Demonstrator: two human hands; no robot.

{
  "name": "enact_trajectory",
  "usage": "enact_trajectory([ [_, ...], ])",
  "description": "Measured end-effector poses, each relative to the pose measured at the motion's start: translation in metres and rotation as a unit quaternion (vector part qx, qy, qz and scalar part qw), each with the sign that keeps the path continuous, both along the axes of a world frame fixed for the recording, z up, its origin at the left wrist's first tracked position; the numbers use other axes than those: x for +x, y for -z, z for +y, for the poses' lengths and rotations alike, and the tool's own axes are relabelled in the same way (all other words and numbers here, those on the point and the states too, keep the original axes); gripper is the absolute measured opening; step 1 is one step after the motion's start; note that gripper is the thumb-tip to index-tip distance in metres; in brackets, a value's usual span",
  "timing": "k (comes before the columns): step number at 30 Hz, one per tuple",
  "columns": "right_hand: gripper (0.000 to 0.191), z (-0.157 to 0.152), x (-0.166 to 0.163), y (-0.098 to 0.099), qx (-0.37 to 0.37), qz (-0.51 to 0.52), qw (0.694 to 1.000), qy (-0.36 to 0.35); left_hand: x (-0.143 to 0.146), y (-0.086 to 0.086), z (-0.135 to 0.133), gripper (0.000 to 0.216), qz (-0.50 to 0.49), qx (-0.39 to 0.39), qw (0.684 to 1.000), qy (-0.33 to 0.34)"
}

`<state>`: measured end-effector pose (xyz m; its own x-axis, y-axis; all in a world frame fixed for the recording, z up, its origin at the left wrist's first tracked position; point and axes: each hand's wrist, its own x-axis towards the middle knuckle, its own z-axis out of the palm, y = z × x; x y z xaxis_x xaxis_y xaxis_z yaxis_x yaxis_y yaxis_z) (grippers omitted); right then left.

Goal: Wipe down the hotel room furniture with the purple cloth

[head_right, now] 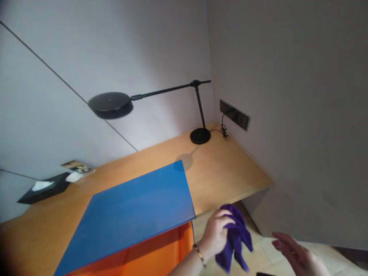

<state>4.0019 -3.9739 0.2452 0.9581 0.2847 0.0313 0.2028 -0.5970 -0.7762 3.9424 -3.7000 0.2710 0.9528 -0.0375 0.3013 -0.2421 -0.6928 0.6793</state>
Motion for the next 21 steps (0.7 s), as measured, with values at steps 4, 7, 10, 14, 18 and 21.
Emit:
enact_trajectory([
  [4,0.056,0.032,0.031,-0.042,0.035,0.066,0.997,-0.033,-0.038,-0.056,0.107,0.027,-0.001,-0.198,0.958,-0.207],
  [7,0.056,0.062,0.06,-0.062,0.033,0.04,0.998,-0.043,-0.039,-0.089,0.207,0.042,-0.066,-0.189,0.883,-0.425],
  [10,0.053,0.084,0.102,-0.065,0.007,-0.037,0.998,-0.051,-0.003,-0.086,0.278,0.056,-0.089,-0.072,0.811,-0.574],
  [14,0.055,0.105,0.143,-0.051,-0.049,-0.11,0.991,-0.054,0.104,-0.055,0.266,0.045,0.014,0.11,0.832,-0.543],
  [18,0.044,0.115,0.145,-0.053,-0.042,-0.162,0.986,0.001,0.227,-0.046,0.138,0.034,0.011,0.208,0.927,-0.311],
  [21,0.035,0.113,0.146,-0.075,-0.05,-0.204,0.977,0.027,0.285,-0.047,0.035,0.031,0.05,0.188,0.979,-0.06],
])
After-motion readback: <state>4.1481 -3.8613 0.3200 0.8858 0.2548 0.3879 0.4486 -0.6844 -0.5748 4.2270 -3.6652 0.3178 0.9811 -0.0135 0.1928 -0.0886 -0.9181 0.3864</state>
